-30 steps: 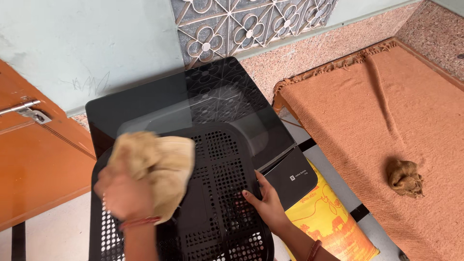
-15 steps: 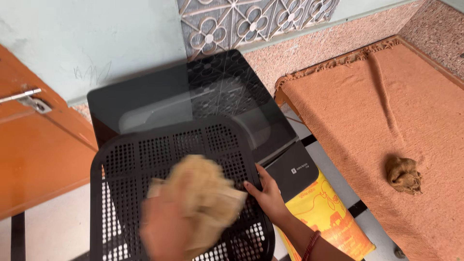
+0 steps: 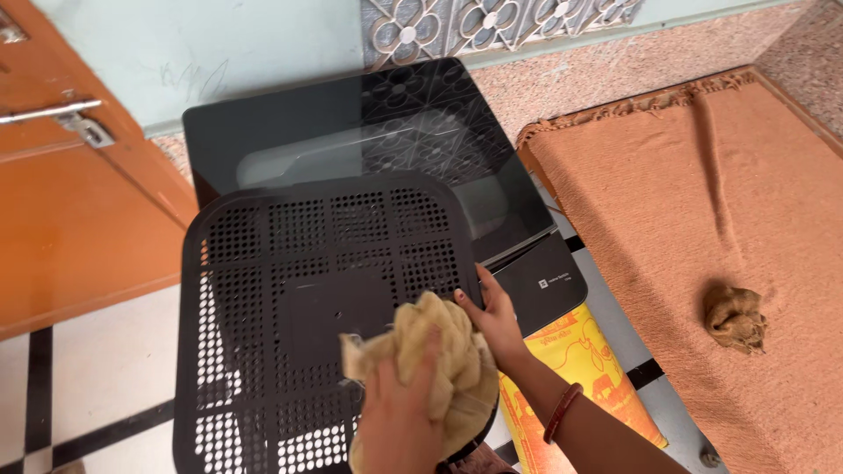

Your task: The person wipes the interior and exterior surfaces of a black plastic basket using a beige cloth. They rotate and flip the basket to clean all sides, including the bottom and the rim, while standing in a room with a microwave and a door in the background.

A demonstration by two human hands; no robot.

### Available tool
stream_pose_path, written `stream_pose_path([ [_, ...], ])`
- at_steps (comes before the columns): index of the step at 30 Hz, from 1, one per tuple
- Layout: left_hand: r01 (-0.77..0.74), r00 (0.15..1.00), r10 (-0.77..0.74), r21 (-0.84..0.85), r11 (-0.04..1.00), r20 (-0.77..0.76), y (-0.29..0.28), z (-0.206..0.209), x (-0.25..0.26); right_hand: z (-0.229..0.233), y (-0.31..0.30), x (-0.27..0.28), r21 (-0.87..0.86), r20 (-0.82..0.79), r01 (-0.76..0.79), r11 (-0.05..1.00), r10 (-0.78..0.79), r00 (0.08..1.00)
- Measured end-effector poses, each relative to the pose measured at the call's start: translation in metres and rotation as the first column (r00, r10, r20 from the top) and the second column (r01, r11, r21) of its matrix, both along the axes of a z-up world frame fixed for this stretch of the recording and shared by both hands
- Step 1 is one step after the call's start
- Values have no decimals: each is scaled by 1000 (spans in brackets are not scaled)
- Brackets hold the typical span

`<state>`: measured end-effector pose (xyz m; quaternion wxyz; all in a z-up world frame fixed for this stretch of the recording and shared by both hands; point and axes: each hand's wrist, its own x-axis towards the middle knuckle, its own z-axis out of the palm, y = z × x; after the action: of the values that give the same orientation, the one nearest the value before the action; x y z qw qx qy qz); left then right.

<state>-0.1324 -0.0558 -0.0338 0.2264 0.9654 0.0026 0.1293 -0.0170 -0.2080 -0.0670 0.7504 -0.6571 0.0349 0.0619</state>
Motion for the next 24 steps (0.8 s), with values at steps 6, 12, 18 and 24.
stream_pose_path([
  [6,-276,933,296,122,953,-202,102,-18,-35,10,4,-6,-115,-108,-2,993,-11,994],
  [12,-501,860,504,54,864,-76,105,-20,-43,3,6,-1,-113,-12,-18,993,17,1000],
  [18,-161,986,161,-19,987,-35,20,-9,-39,-5,-1,0,-145,88,-40,989,53,995],
  [24,-222,972,226,65,973,-67,77,-14,-36,3,2,-4,-122,-37,-28,992,24,999],
])
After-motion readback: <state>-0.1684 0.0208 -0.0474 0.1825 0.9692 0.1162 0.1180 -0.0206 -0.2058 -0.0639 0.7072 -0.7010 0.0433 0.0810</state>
